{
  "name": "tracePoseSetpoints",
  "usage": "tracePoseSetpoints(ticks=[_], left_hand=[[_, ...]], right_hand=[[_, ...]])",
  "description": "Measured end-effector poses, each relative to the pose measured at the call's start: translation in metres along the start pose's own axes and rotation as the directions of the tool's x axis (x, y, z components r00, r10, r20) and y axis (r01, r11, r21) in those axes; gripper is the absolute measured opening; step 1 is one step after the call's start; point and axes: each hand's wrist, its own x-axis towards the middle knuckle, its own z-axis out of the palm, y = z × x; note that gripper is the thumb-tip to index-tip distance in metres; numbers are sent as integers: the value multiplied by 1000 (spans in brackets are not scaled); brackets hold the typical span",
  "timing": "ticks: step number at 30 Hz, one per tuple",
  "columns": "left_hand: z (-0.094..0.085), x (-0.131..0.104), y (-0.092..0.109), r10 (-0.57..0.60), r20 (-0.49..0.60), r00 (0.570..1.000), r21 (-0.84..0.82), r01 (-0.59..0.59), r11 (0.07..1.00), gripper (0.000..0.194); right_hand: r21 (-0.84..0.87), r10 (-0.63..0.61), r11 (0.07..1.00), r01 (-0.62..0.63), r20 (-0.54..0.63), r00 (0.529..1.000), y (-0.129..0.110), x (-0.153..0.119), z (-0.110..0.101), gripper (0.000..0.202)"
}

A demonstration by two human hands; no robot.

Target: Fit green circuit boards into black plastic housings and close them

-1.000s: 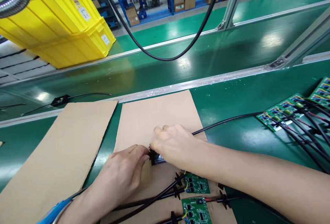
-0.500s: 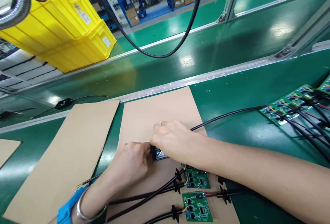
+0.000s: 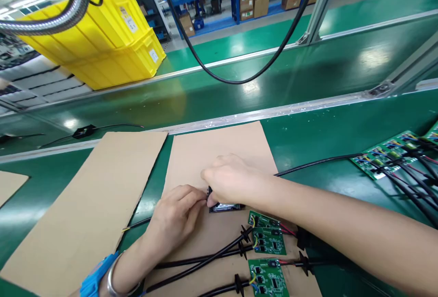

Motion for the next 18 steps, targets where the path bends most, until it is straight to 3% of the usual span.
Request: tracePoseSetpoints(ticks=[3, 7, 10, 13, 16, 18], left_hand=[[4, 3, -3, 41, 4, 999, 17, -41, 999, 23], [7, 8, -9, 48, 9, 999, -52, -48, 997, 28], [4, 8, -14, 56, 35, 998, -100, -52, 994, 21], [-8, 7, -12, 78, 95, 992, -73, -72, 995, 16], [-19, 7, -2, 221, 151, 964, -78, -211, 974, 20], [-20, 10, 2, 366, 209, 907, -91, -355, 930, 27]], right_hand=[[8, 32, 999, -33, 93, 995, -9, 17, 1, 11], [19, 43, 999, -45, 95, 995, -10, 25, 4, 5], [25, 43, 999, -45, 68, 997, -2, 11, 5, 15], [65, -24, 997, 28, -68, 997, 9, -16, 13, 37], [78, -34, 996, 49, -178, 983, 17, -40, 24, 55], [66, -17, 997, 30, -183, 983, 18, -47, 30, 54]])
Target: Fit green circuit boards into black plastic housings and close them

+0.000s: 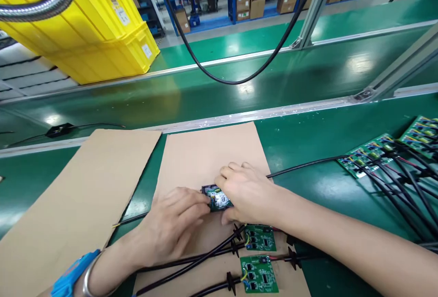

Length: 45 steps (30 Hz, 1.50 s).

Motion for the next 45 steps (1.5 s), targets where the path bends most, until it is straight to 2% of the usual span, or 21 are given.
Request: tracePoseSetpoints(ticks=[4, 8, 15, 20, 21, 24, 26, 31, 34, 39, 41, 45], left_hand=[[9, 7, -10, 173, 89, 981, 112, -182, 977, 41], [14, 10, -23, 238, 98, 966, 130, -249, 960, 35], [8, 13, -20, 202, 61, 977, 51, -206, 977, 29], [14, 10, -17, 179, 30, 983, 32, -180, 983, 30], [15, 9, -16, 173, 28, 984, 37, -174, 984, 30], [19, 8, -16, 160, 33, 987, 52, -162, 985, 31], [20, 8, -16, 158, 42, 987, 59, -160, 985, 34], [21, 10, -14, 149, 34, 988, 63, -150, 987, 37], [22, 10, -13, 136, 32, 990, 58, -137, 989, 39], [23, 9, -13, 144, 69, 987, 73, -149, 986, 41], [23, 8, -13, 150, 72, 986, 88, -156, 984, 43], [21, 9, -12, 156, 83, 984, 91, -163, 982, 45]], right_hand=[[23, 16, 1000, -17, 26, 1000, -3, 2, 2, 41], [44, 74, 996, -76, 44, 996, -7, 5, -3, 37], [68, 122, 989, -128, 85, 989, -12, 8, -7, 35], [146, 87, 985, -97, 68, 994, 3, -14, -16, 47], [156, 100, 982, -108, 58, 993, 8, -21, -18, 45], [153, 158, 975, -164, 49, 986, 18, -36, -20, 23], [169, 141, 975, -147, 51, 989, 18, -39, -18, 25], [263, 69, 960, -90, 85, 994, 7, -26, -10, 20], [333, 75, 933, -136, 189, 979, 9, -14, -14, 24], [438, 60, 864, -249, 402, 914, 25, -2, -24, 25], [430, 50, 869, -245, 415, 909, 27, 0, -24, 24], [369, 73, 905, -209, 349, 934, 21, -1, -23, 25]])
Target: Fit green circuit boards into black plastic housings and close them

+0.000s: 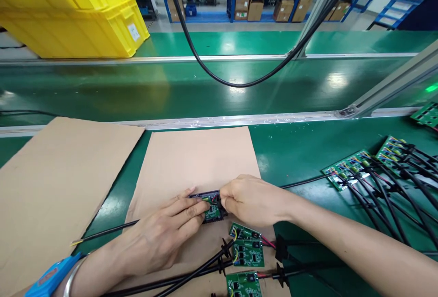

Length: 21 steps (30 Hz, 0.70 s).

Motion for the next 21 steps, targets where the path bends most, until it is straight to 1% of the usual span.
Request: tracePoseSetpoints(ticks=[4, 7, 10, 12, 14, 16, 17, 19, 21], left_hand=[[0, 0, 0, -6, 4, 1000, -3, 6, 1000, 44], [1, -1, 1, -2, 21, 1000, 7, 2, 1000, 41], [1, -3, 4, -24, 1, 1000, 46, 24, 999, 38], [-1, -2, 7, -40, -32, 999, 76, 43, 996, 42], [-2, 0, 10, -23, -44, 999, 101, 27, 995, 48], [-2, 2, 14, -14, -35, 999, 91, 17, 996, 52], [-2, 3, 16, -29, -26, 999, 69, 30, 997, 53], [-3, 5, 18, -102, -16, 995, -1, 102, 995, 56], [-4, 7, 20, -175, -12, 985, -52, 174, 983, 62]], right_hand=[[20, 16, 1000, -17, 35, 999, -3, -1, 1, 23], [-65, 24, 998, -20, 62, 998, -3, 1, -3, 25], [-139, 42, 990, -22, 146, 988, -6, 8, -10, 26], [-152, 52, 988, -20, 207, 977, -8, 14, -14, 28], [-155, 41, 988, -1, 256, 966, -10, 20, -15, 30], [-227, 35, 973, 34, 293, 955, -11, 25, -15, 31], [-287, 26, 956, 67, 309, 951, -12, 27, -15, 30], [-410, -19, 895, 174, 355, 935, -12, 30, -14, 27], [-475, -81, 836, 276, 389, 918, -13, 30, -13, 23]])
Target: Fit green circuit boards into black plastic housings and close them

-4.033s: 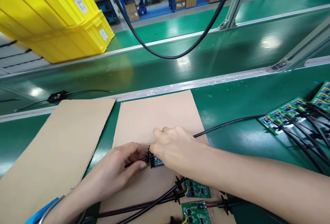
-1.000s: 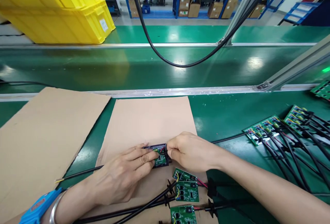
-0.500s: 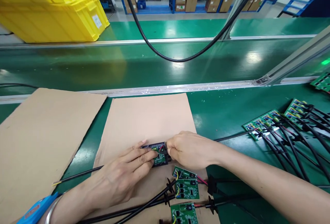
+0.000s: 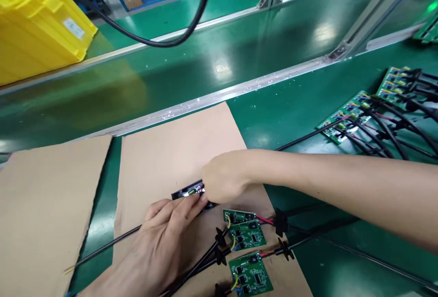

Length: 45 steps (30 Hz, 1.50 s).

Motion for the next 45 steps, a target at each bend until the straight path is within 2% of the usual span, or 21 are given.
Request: tracePoseSetpoints(ticks=[2, 4, 5, 7, 9, 11, 14, 17, 20, 23, 26, 29, 32, 34, 37, 40, 43, 45], left_hand=[[-2, 1, 2, -55, -2, 998, -33, 55, 998, 69], [-3, 2, 3, -83, -3, 997, -82, 82, 993, 76], [-2, 2, 4, -93, -12, 996, -108, 91, 990, 78], [-1, 3, 5, -100, -36, 994, -136, 94, 986, 80], [2, 4, 6, -107, -55, 993, -117, 100, 988, 80], [5, 5, 7, -99, -66, 993, -94, 93, 991, 80], [8, 10, 9, -91, -101, 991, -28, 89, 996, 77], [8, 19, 15, -105, -114, 988, 77, 114, 991, 72], [0, 28, 20, -97, -20, 995, 155, 99, 983, 70], [-15, 28, 19, -95, 72, 993, 80, 89, 993, 72], [-28, 17, 7, -118, 42, 992, -45, 120, 992, 69], [-33, 0, -5, -231, -71, 970, -142, 219, 965, 56], [-29, -15, -9, -309, -124, 943, -170, 287, 943, 41], [-23, -21, -8, -295, -135, 946, -158, 274, 949, 38], [-14, -27, -5, -268, -184, 945, -142, 245, 959, 42], [-9, -33, -7, -320, -227, 920, -157, 289, 944, 45], [-4, -34, -11, -367, -221, 904, -198, 327, 924, 31], [-1, -30, -14, -375, -224, 900, -212, 330, 920, 17]], right_hand=[[-17, 24, 1000, -25, -39, 999, -1, -2, 3, 21], [77, 153, 987, -144, -136, 979, -3, -7, 11, 22], [148, 215, 971, -188, -202, 955, -4, -10, 17, 21], [257, 276, 947, -192, -351, 895, -5, -16, 32, 16], [265, 280, 950, -164, -493, 824, -5, -21, 48, 14], [186, 257, 966, -180, -600, 757, -4, -23, 61, 14], [-39, 91, 985, -166, -705, 703, -1, -22, 70, 24], [-222, -93, 970, -96, -707, 701, 4, -18, 70, 27], [-252, -145, 966, -55, -707, 692, 9, -13, 70, 24], [-218, -147, 976, -24, -731, 667, 13, -11, 75, 22], [-123, -65, 992, -43, -756, 651, 15, -13, 79, 21], [46, 27, 999, 12, -765, 644, 16, -20, 78, 19], [205, 125, 977, 58, -771, 624, 13, -23, 70, 20], [281, 191, 959, 46, -755, 627, 9, -21, 63, 19], [333, 250, 943, 4, -717, 650, 2, -17, 54, 15], [357, 300, 933, -44, -703, 645, -7, -13, 49, 11], [360, 375, 920, -153, -699, 609, -15, -3, 43, 30], [335, 398, 915, -224, -667, 629, -19, 7, 35, 45]])
